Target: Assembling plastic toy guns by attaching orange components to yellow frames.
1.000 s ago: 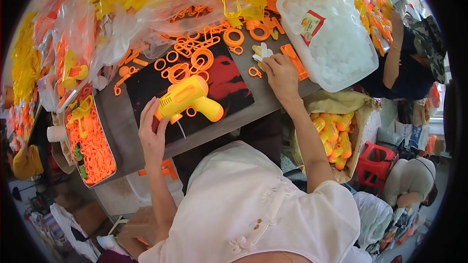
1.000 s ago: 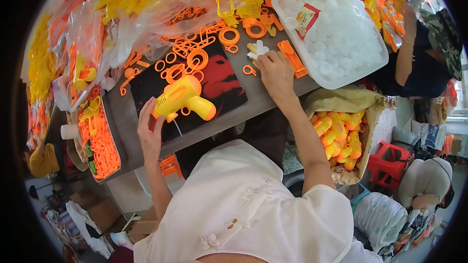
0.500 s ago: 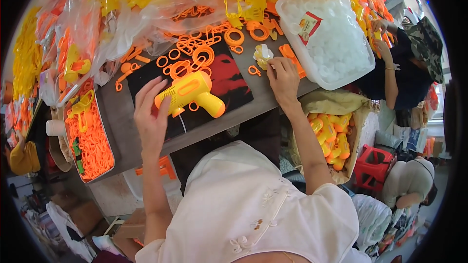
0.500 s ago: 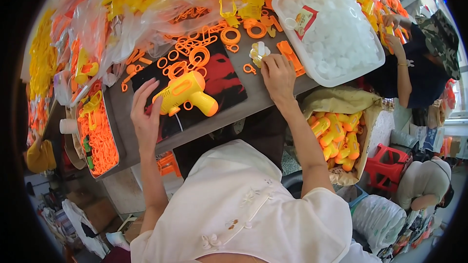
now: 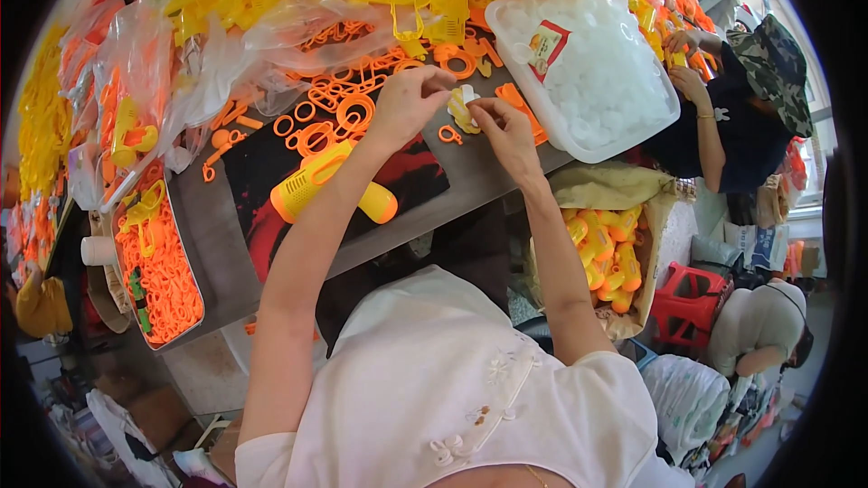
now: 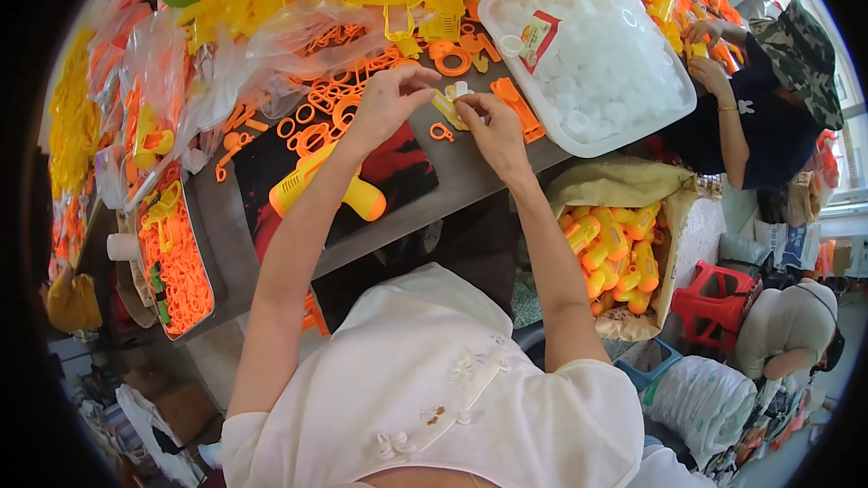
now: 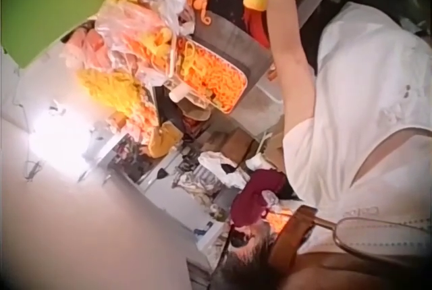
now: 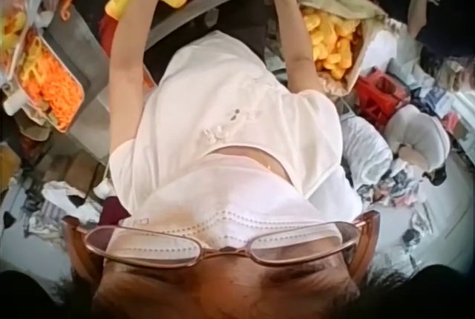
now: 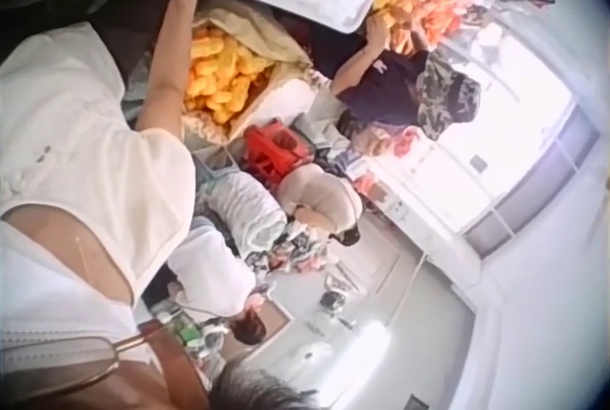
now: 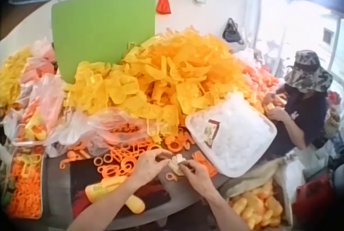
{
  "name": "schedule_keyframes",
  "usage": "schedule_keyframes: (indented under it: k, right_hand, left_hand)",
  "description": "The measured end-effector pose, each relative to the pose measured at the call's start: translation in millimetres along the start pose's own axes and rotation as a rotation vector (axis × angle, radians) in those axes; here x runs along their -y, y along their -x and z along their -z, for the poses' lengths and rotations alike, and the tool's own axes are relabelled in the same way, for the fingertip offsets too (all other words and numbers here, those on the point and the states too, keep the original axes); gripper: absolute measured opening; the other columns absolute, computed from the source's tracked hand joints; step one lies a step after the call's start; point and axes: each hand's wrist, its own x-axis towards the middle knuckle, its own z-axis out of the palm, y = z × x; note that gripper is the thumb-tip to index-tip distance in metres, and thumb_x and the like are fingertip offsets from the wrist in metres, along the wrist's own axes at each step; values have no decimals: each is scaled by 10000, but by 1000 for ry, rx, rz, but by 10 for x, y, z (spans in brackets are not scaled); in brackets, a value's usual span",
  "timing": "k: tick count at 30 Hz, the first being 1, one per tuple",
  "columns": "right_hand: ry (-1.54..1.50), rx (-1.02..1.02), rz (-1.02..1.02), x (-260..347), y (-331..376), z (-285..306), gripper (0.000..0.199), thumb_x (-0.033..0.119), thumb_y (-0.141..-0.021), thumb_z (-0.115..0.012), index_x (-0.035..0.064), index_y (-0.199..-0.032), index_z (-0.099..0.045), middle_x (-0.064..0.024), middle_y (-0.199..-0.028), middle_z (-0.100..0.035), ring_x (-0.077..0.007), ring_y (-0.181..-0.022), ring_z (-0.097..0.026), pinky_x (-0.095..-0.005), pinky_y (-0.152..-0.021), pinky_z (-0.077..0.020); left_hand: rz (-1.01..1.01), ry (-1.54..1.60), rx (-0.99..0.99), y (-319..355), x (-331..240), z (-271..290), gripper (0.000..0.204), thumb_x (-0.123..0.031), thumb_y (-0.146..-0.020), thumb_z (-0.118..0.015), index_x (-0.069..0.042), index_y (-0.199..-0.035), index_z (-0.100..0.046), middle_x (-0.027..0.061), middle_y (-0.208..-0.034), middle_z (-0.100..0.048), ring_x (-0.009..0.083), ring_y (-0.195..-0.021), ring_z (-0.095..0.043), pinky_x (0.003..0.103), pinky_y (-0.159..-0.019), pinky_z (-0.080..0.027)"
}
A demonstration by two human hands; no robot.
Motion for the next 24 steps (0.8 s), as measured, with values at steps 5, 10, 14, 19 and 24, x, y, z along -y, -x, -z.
schedule_keyframes:
  k: [5,10,14,19,24]
  right_hand:
    - [-185,26,-33,33,30,-29,239,233,-926,-634,0,-975,-656,27,-817,-601,-50,-754,-516,-211,-666,-411]
    - [-401,54,-75,211,75,-230,244,261,-930,-637,19,-950,-657,44,-791,-562,-25,-732,-474,-193,-669,-379]
    - [-350,86,-73,316,99,-359,188,220,-929,-632,34,-946,-654,38,-811,-569,-25,-760,-476,-189,-701,-368]
    - [-548,179,-118,521,181,-548,148,184,-908,-655,41,-946,-661,47,-784,-563,-28,-684,-450,-196,-629,-349]
    - [-657,272,-185,725,273,-807,153,181,-893,-672,40,-951,-652,46,-774,-563,-37,-706,-458,-200,-633,-349]
  left_hand:
    - [145,97,-69,103,-78,120,235,-58,-844,-670,-12,-1075,-679,63,-902,-697,100,-837,-642,248,-785,-503]
    - [139,186,-152,243,-132,253,243,-73,-848,-679,-26,-1087,-680,41,-891,-683,91,-813,-624,226,-766,-488]
    - [150,258,-195,405,-232,386,221,-63,-818,-697,-11,-1033,-690,29,-837,-685,65,-740,-605,212,-702,-470]
    - [217,458,-250,651,-224,597,293,-98,-832,-716,-43,-1115,-664,21,-889,-683,68,-789,-619,208,-737,-478]
    - [194,507,-313,874,-273,619,323,-105,-843,-713,-48,-1152,-638,28,-906,-685,85,-803,-628,219,-758,-486]
